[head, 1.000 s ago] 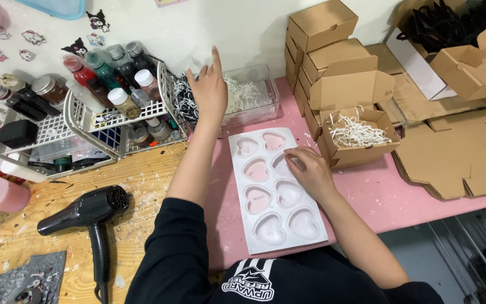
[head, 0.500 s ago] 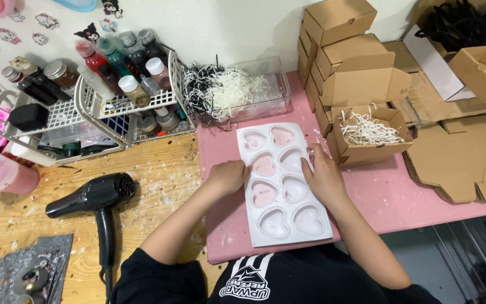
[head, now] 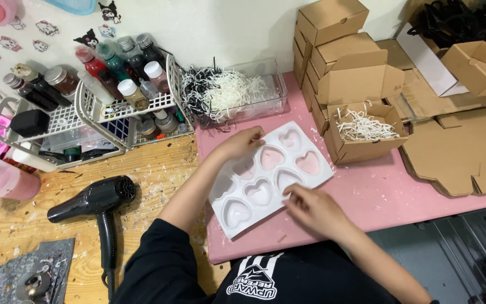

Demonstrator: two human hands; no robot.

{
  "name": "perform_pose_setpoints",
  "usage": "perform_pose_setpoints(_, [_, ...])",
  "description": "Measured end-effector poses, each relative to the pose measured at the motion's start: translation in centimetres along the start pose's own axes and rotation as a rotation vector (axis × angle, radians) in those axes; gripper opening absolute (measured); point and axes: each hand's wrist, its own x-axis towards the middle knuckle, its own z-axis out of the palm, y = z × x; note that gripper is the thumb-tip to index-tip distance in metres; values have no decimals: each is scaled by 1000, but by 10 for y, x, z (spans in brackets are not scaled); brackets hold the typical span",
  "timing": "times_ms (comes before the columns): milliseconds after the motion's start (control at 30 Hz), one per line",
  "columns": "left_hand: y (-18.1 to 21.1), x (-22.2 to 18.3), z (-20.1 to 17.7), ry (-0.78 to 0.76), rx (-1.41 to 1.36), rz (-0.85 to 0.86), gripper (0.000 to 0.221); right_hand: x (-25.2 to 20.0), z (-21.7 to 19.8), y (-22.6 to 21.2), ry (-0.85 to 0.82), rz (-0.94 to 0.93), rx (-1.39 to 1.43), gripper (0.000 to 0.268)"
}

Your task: The person is removing heart-shaped wax melts from a mold and packaging them into small cardboard boxes with decorative shredded paper filler.

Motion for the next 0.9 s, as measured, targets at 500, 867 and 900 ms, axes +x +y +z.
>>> perform_pose_setpoints(500, [34,89,-66,315,304,173,20,119,-27,40,261,-403,-319,17])
perform_pose_setpoints(867, [-72,176,-54,133,769,-55,23,132,-21,36,223,-367,-208,15])
perform_pose_setpoints(900, [-75,176,-51,166,876,-53,21,131,-21,37,217,-353,-165,18])
